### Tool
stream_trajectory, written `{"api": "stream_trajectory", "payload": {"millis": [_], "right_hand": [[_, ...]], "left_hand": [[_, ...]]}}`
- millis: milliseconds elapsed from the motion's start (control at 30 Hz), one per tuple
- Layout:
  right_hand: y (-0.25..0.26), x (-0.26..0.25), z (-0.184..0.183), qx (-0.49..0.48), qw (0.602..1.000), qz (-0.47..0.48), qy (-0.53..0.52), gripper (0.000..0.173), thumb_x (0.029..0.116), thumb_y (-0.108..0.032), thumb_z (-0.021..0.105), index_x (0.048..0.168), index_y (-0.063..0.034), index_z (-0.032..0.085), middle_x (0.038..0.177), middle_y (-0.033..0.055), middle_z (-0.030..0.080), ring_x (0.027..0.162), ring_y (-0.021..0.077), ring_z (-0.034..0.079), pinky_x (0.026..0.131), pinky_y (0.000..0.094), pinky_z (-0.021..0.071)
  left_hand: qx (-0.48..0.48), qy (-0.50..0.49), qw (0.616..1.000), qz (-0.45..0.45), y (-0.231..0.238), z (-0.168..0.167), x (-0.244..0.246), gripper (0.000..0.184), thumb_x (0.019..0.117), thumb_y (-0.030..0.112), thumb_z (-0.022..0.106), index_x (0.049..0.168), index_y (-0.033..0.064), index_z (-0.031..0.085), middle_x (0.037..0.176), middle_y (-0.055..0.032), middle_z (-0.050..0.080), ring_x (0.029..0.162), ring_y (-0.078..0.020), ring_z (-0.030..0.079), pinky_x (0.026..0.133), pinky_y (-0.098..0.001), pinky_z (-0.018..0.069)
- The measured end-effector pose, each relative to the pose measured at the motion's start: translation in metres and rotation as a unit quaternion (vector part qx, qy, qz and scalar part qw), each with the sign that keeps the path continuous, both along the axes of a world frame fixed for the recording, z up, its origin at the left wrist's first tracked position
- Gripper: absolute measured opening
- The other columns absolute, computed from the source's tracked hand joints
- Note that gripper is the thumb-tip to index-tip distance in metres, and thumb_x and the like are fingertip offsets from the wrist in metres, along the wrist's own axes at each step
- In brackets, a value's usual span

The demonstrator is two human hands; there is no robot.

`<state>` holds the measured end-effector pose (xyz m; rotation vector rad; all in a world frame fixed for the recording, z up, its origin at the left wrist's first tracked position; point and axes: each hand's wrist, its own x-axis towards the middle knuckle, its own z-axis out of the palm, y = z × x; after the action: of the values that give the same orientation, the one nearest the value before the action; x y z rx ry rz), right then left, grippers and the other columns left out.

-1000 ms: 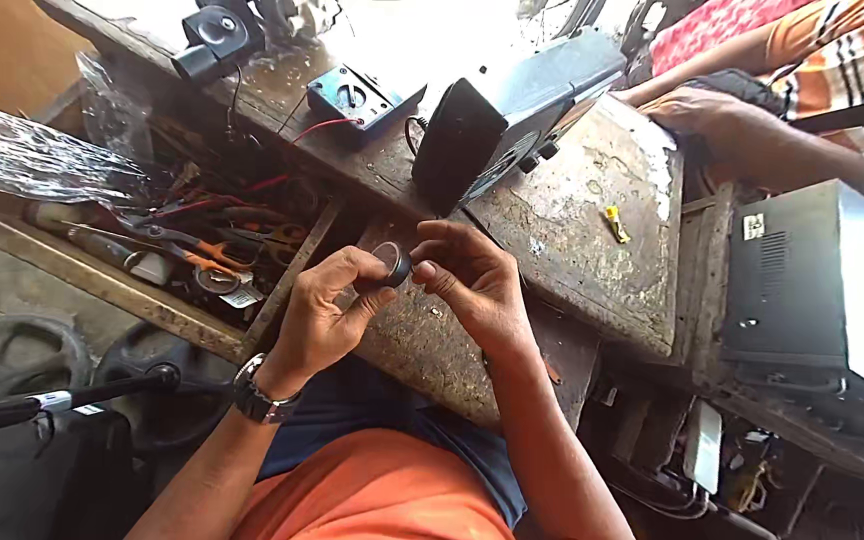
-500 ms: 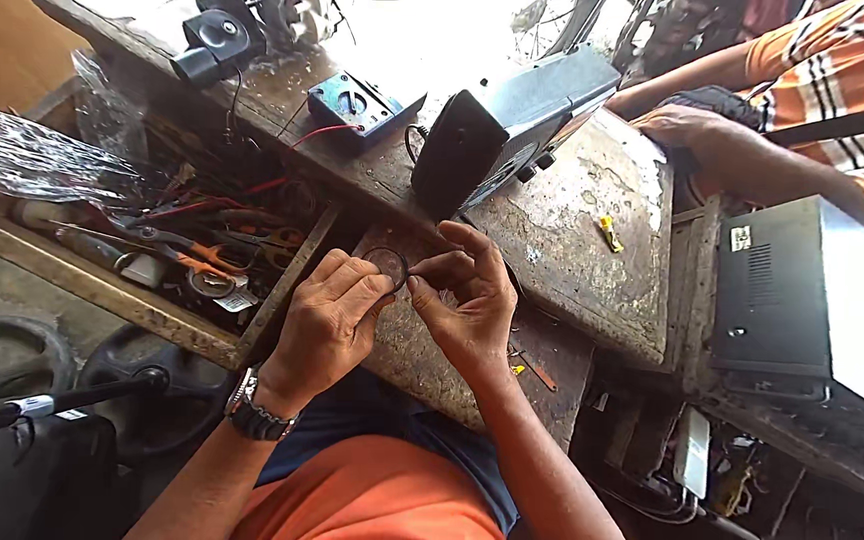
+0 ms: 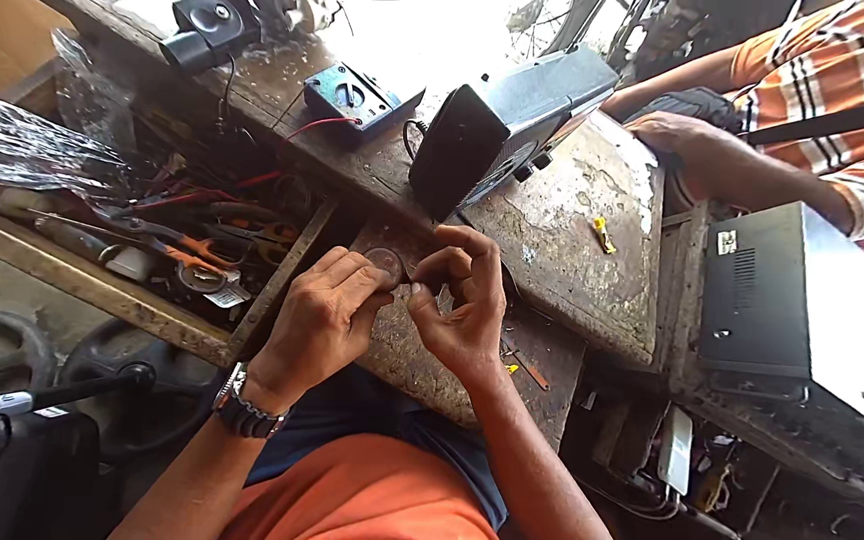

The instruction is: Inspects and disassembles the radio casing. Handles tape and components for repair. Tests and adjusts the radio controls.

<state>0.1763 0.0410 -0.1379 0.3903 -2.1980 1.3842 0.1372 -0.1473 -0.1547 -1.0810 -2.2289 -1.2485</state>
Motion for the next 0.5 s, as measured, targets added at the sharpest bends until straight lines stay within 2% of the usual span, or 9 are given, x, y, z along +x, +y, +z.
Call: {"api": "stream_trajectory", "payload": {"millis": [100,167,300,433,500], "right_hand": [[0.005,-0.002,0.001,-0.013,1.0,0.008,-0.009,0.068,0.0812,-0.007,0.067,0.143,0.0021,0.04,0.106,0.0105,0.069,0.084,0.0176,0.066,0.066,0.0306,0.0564],[0.005,-0.002,0.003,-0.022,0.999,0.016,-0.027,0.071,0.0846,-0.005,0.073,0.145,0.0016,0.037,0.111,0.012,0.071,0.084,0.0186,0.068,0.065,0.0302,0.056],[0.0,-0.001,0.004,-0.049,0.997,0.018,-0.063,0.069,0.0858,0.007,0.073,0.146,0.0,0.039,0.094,0.0088,0.07,0.074,0.0164,0.067,0.062,0.0282,0.0581],[0.001,-0.001,0.005,-0.074,0.992,0.041,-0.089,0.063,0.0901,0.009,0.063,0.146,-0.0014,0.037,0.093,0.0078,0.063,0.073,0.014,0.063,0.062,0.0257,0.056],[0.005,-0.002,0.009,-0.098,0.986,0.066,-0.12,0.061,0.0926,0.008,0.06,0.147,-0.0033,0.034,0.094,0.0074,0.062,0.073,0.0126,0.062,0.062,0.0247,0.0551]], "left_hand": [[0.007,-0.003,1.0,-0.002,-0.001,0.0,-0.001,0.016,0.0968,0.016,0.065,0.1,0.0041,0.075,0.098,-0.0063,0.071,0.098,-0.0176,0.065,0.09,-0.0313,0.0538],[0.008,-0.002,1.0,-0.001,-0.002,-0.001,-0.002,0.016,0.0968,0.016,0.065,0.1,0.0041,0.075,0.099,-0.0062,0.071,0.099,-0.0173,0.066,0.09,-0.0313,0.0542],[0.0,-0.009,1.0,-0.003,-0.003,-0.001,-0.002,0.017,0.0971,0.017,0.065,0.101,0.0043,0.075,0.098,-0.0057,0.071,0.099,-0.0167,0.066,0.09,-0.0301,0.0543],[-0.024,-0.028,0.998,-0.041,-0.007,0.0,0.001,0.022,0.0979,0.018,0.064,0.113,0.0054,0.074,0.111,-0.0064,0.071,0.112,-0.0165,0.066,0.101,-0.0298,0.0533],[-0.033,-0.02,0.997,-0.062,-0.011,-0.001,0.0,0.023,0.0991,0.015,0.06,0.115,0.0055,0.074,0.114,-0.0065,0.071,0.112,-0.0174,0.065,0.1,-0.0307,0.0528]]}}
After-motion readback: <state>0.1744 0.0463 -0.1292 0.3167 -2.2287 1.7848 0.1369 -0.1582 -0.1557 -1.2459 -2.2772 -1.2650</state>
